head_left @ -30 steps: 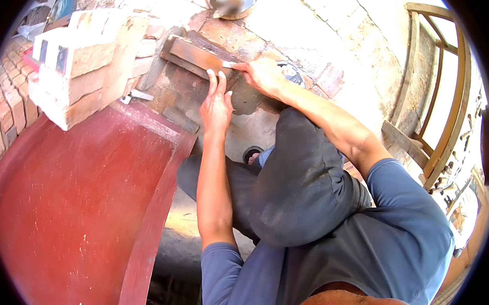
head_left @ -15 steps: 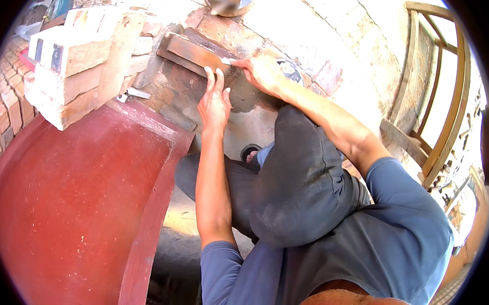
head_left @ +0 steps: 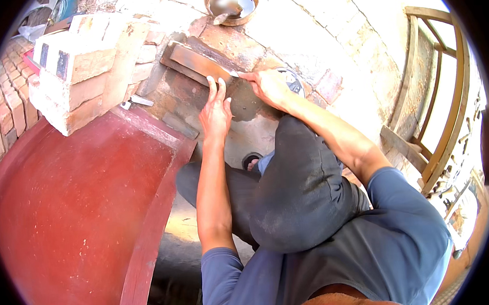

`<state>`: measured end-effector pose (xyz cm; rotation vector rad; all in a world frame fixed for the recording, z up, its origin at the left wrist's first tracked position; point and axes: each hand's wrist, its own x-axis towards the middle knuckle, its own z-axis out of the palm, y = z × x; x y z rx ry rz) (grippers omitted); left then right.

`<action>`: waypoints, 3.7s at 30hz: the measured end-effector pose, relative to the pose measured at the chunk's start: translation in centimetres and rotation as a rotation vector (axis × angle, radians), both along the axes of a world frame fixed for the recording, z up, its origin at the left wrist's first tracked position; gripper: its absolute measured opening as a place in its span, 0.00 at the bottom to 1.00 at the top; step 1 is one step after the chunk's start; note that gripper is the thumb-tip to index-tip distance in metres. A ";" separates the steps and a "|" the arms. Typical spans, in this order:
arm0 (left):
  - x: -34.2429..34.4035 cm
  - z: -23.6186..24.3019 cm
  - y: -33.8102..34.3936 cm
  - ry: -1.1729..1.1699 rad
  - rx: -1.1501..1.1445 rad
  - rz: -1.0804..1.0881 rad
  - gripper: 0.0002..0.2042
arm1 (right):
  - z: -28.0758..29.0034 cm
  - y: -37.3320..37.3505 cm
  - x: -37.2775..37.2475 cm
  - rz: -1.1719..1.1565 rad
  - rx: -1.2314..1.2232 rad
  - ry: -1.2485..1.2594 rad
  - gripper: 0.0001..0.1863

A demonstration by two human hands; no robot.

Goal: The person sits on the ground and sharpens several small metal rods one by one using a rectangular sharpening stone. They repeatedly rub the rod against the stone, occasionally dipping it into a small bowl of water, and inspecting the edge with their fingers before placing the finished rod on a nearby wooden table.

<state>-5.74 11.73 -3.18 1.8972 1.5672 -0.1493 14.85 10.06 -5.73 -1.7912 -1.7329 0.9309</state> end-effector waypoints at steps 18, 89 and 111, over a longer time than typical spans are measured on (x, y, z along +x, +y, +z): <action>0.0 -0.1 0.1 0.012 -0.007 0.020 0.31 | 0.3 0.4 0.1 0.031 -0.079 -0.055 0.20; -1.2 8.8 0.0 -0.032 0.307 0.397 0.14 | -1.4 0.0 1.1 0.008 -0.012 -0.020 0.26; 10.2 -0.3 18.7 -0.740 -0.185 0.719 0.20 | -0.4 2.2 0.7 0.122 -0.097 -0.086 0.28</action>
